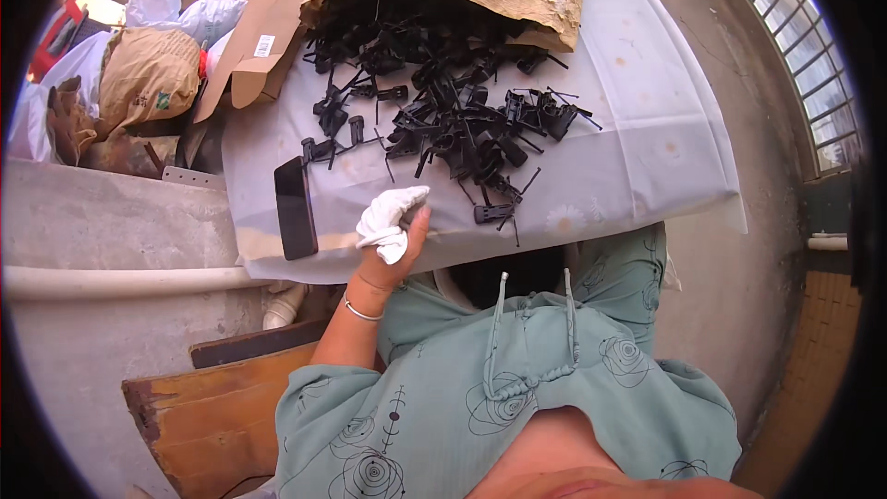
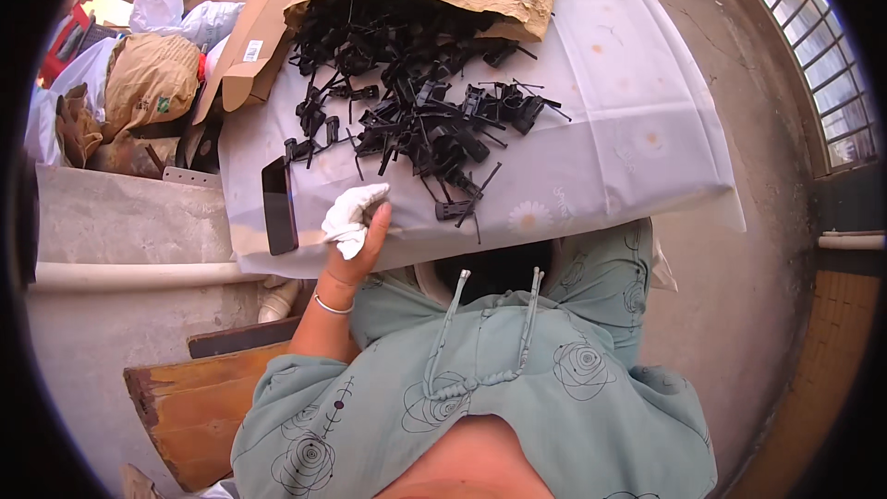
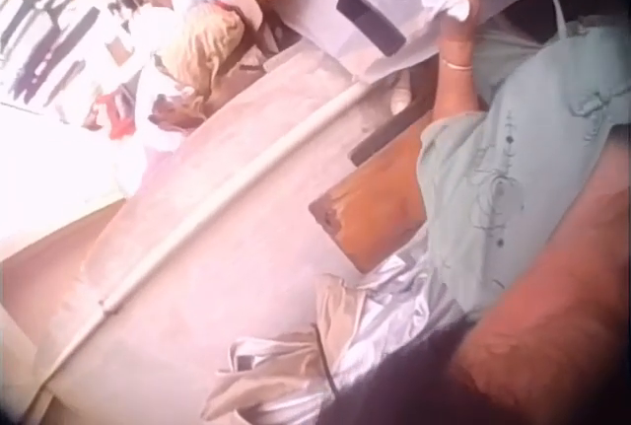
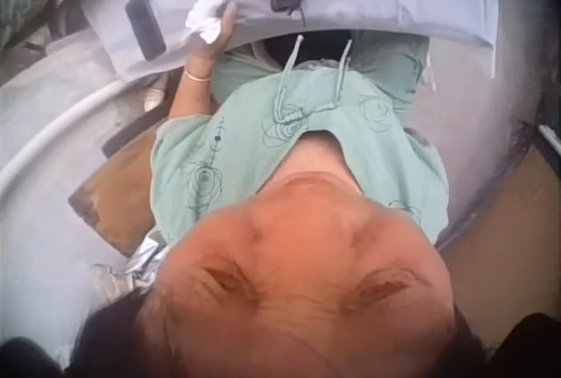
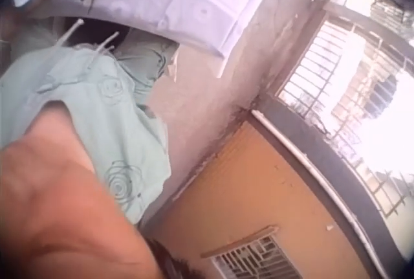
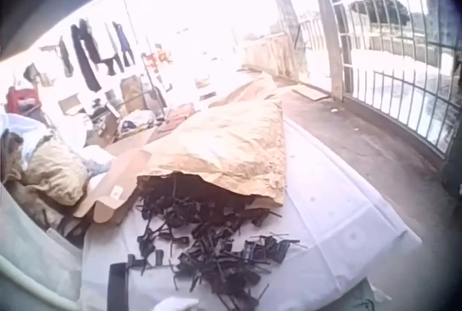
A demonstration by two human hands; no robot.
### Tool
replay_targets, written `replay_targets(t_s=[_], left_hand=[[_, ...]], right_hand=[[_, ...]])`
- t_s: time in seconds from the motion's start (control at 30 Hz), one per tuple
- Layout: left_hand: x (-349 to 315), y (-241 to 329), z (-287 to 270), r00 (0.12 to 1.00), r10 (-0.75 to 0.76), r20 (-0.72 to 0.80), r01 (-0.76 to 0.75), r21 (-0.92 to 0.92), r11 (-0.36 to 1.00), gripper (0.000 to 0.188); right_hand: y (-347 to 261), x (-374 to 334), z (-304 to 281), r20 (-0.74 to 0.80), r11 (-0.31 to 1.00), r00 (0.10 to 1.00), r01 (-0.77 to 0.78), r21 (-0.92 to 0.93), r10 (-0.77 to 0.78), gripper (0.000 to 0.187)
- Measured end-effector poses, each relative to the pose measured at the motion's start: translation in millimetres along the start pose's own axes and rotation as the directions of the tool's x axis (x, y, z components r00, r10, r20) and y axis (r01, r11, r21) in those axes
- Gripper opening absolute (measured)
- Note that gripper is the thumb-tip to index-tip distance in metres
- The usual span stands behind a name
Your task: Wiping small black plastic components with a white cloth at a workstation.
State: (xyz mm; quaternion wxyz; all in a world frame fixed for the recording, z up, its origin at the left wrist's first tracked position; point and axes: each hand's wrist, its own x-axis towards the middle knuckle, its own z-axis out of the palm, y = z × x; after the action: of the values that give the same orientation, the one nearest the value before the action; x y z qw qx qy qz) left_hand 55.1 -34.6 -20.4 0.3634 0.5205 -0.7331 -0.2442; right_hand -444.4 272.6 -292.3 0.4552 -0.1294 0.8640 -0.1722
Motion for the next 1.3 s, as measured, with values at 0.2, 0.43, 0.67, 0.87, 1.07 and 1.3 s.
replay_targets(t_s=[0.2, 0.43, 0.67, 0.87, 1.07, 1.3], left_hand=[[3, 34, 26, 0.957, 0.276, 0.094, -0.281, 0.046, 0.959, 0.043], [-3, 45, 46, 0.971, 0.196, 0.134, -0.232, 0.358, 0.904, 0.031], [-4, 42, 40, 0.984, 0.176, -0.006, -0.173, 0.159, 0.972, 0.025], [18, 37, 33, 0.981, -0.183, 0.060, 0.190, -0.450, 0.873, 0.027], [48, 42, 45, 0.880, -0.474, 0.043, 0.181, -0.951, 0.251, 0.031], [55, 50, 40, 0.956, -0.204, -0.213, 0.046, -0.577, 0.815, 0.030]], right_hand=[[-20, -11, -17, -0.114, 0.971, 0.993, 0.001, 0.239, 0.027, 0.024], [-268, -130, -59, -0.236, 0.389, 0.442, 0.890, 0.240, -0.865, 0.015], [-389, -246, 71, 0.361, -0.274, -0.262, 0.961, 0.017, -0.895, 0.012], [-426, -246, 125, 0.249, -0.529, -0.532, 0.844, 0.083, -0.809, 0.013], [-455, -261, 141, 0.151, -0.366, -0.401, 0.906, 0.213, -0.904, 0.005], [-471, -262, 135, 0.099, -0.480, -0.510, 0.848, 0.224, -0.854, 0.011]])
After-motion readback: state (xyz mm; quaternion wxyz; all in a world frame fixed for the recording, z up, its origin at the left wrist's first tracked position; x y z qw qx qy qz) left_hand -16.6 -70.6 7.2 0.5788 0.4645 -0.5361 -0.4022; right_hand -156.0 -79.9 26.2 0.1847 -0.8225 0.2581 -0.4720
